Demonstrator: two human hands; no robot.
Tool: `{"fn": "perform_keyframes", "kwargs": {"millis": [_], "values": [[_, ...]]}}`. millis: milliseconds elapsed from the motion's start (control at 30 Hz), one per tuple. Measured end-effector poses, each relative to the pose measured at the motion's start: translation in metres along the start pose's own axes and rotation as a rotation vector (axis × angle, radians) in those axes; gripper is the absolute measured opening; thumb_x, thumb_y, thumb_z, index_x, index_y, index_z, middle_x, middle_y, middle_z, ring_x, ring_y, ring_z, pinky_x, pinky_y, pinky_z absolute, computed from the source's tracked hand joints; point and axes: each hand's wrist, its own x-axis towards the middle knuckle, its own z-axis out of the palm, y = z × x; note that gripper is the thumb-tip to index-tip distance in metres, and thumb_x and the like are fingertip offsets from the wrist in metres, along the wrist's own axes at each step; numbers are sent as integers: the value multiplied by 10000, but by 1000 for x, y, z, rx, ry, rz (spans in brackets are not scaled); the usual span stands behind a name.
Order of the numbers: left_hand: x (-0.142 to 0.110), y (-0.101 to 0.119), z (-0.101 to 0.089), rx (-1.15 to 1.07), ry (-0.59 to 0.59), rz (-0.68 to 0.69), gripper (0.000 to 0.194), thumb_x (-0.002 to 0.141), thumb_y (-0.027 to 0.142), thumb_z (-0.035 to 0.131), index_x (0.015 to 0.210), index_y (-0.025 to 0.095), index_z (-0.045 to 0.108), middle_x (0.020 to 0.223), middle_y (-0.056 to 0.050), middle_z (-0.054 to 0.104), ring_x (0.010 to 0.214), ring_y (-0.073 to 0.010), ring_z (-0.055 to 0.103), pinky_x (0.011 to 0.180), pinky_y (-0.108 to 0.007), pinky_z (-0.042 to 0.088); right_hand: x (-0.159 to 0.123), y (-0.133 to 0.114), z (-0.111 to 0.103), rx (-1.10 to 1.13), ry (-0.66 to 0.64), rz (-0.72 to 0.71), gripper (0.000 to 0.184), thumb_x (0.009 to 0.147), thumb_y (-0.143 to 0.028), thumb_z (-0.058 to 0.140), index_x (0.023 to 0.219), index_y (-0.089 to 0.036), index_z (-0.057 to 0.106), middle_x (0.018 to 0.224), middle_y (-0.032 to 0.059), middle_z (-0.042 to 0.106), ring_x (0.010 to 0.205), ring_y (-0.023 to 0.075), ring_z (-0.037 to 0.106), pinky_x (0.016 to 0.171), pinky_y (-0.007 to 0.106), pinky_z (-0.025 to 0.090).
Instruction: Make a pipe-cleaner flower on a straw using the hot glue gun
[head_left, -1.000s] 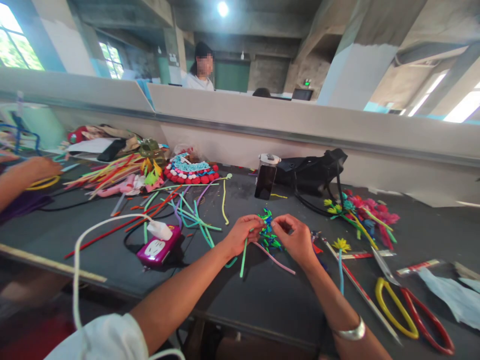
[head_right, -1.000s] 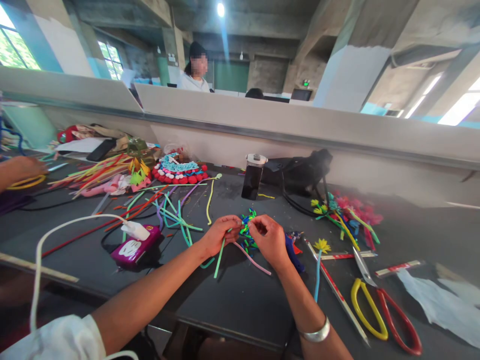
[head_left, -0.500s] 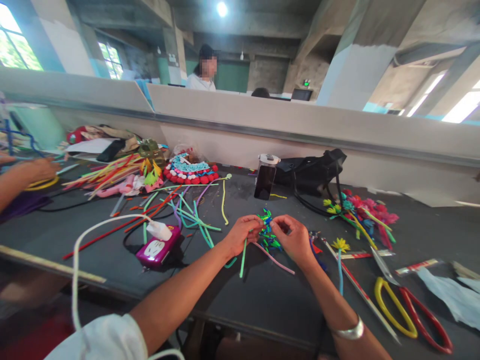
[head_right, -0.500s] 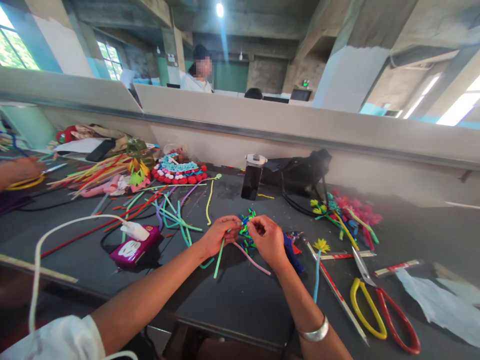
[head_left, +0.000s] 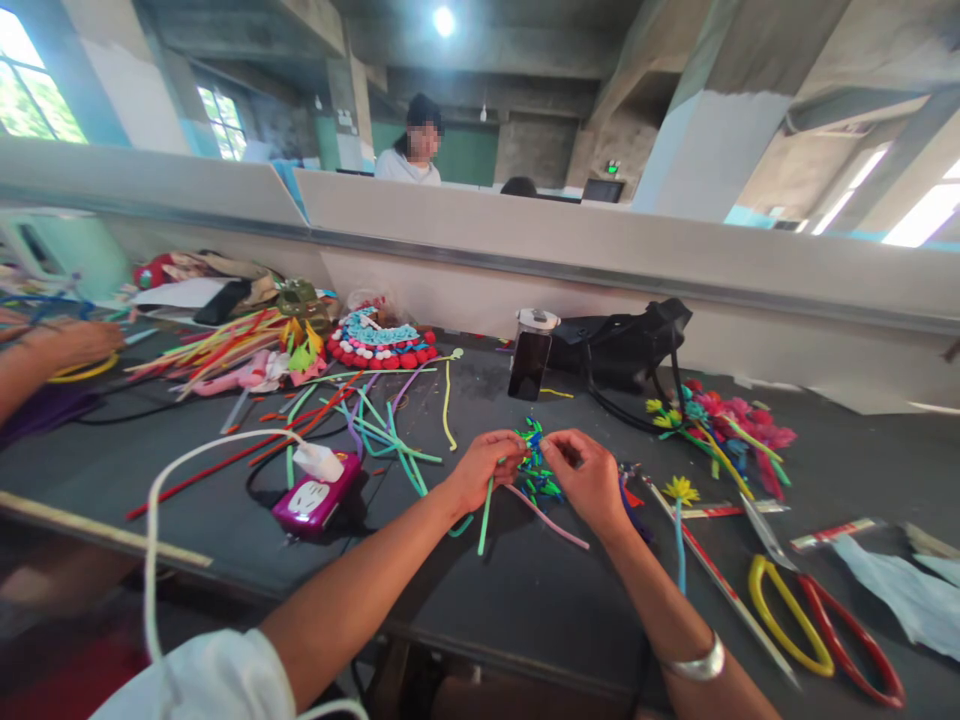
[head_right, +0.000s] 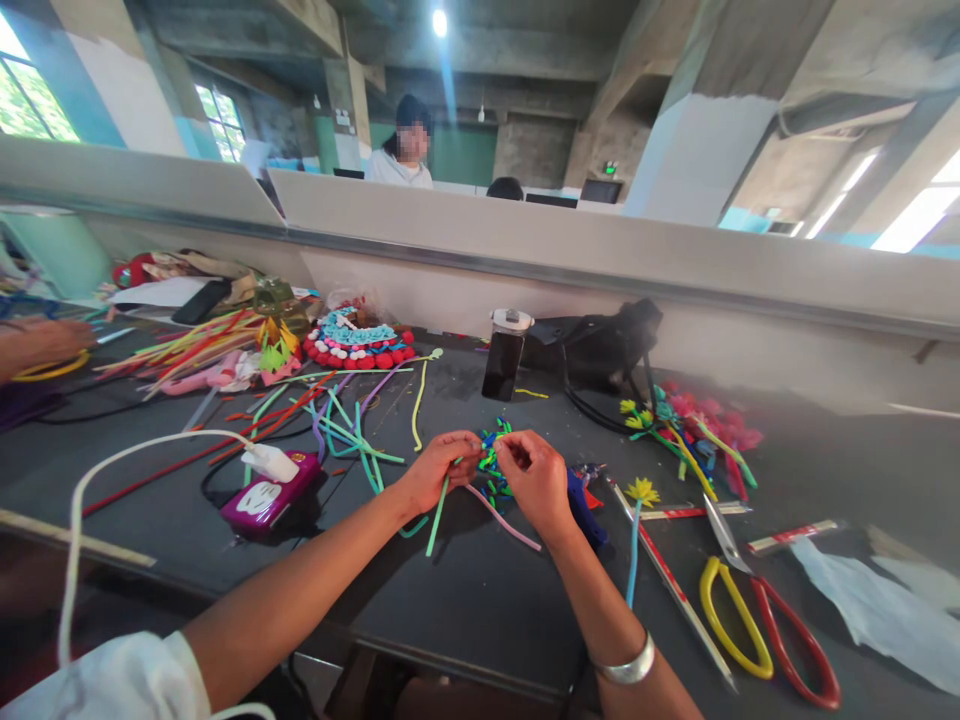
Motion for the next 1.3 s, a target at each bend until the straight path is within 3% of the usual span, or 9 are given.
{"fn": "perform_keyframes", "kwargs": {"millis": [233, 667, 1000, 1100, 1300], "values": [[0, -1, -1, -39, -73, 37, 236, 722, 304, 748, 768, 125, 601, 592, 32, 508, 418, -33, 376, 440, -212, 219, 1, -2, -7, 25, 133, 4, 254, 898, -388, 530, 852, -191, 682, 798, 38, 682, 711, 159, 607, 662, 261, 469], [1, -1, -2, -77, -96, 47, 287, 760, 364, 732, 837, 117, 608, 596, 44, 502, 399, -31, 375, 424, -204, 262, -1, 3, 0, -10, 120, -40, 204, 880, -343, 555, 834, -188, 679, 716, 5, 633, 617, 127, 554, 606, 243, 446], [3, -3, -6, -97, -97, 25, 271, 782, 367, 710, 856, 131, 599, 600, 52, 487, 402, -29, 361, 427, -197, 282, 2, 18, 2, -71, 109, 50, 234, 869, -376, 546, 824, -190, 681, 713, 9, 645, 595, 132, 554, 596, 251, 439], [4, -3, -6, -64, -66, 49, 281, 776, 384, 711, 846, 137, 597, 594, 54, 480, 403, -32, 371, 426, -198, 277, 3, 24, 2, -141, 97, 64, 234, 864, -375, 538, 825, -197, 685, 718, 11, 654, 602, 136, 562, 605, 253, 442], [6, -3, -6, -29, 113, 138, 291, 731, 380, 742, 805, 126, 621, 599, 43, 507, 430, -35, 395, 444, -205, 307, 4, 42, 5, -262, 29, 103, 201, 845, -336, 546, 820, -214, 704, 744, 14, 668, 623, 150, 593, 603, 258, 428]]}}
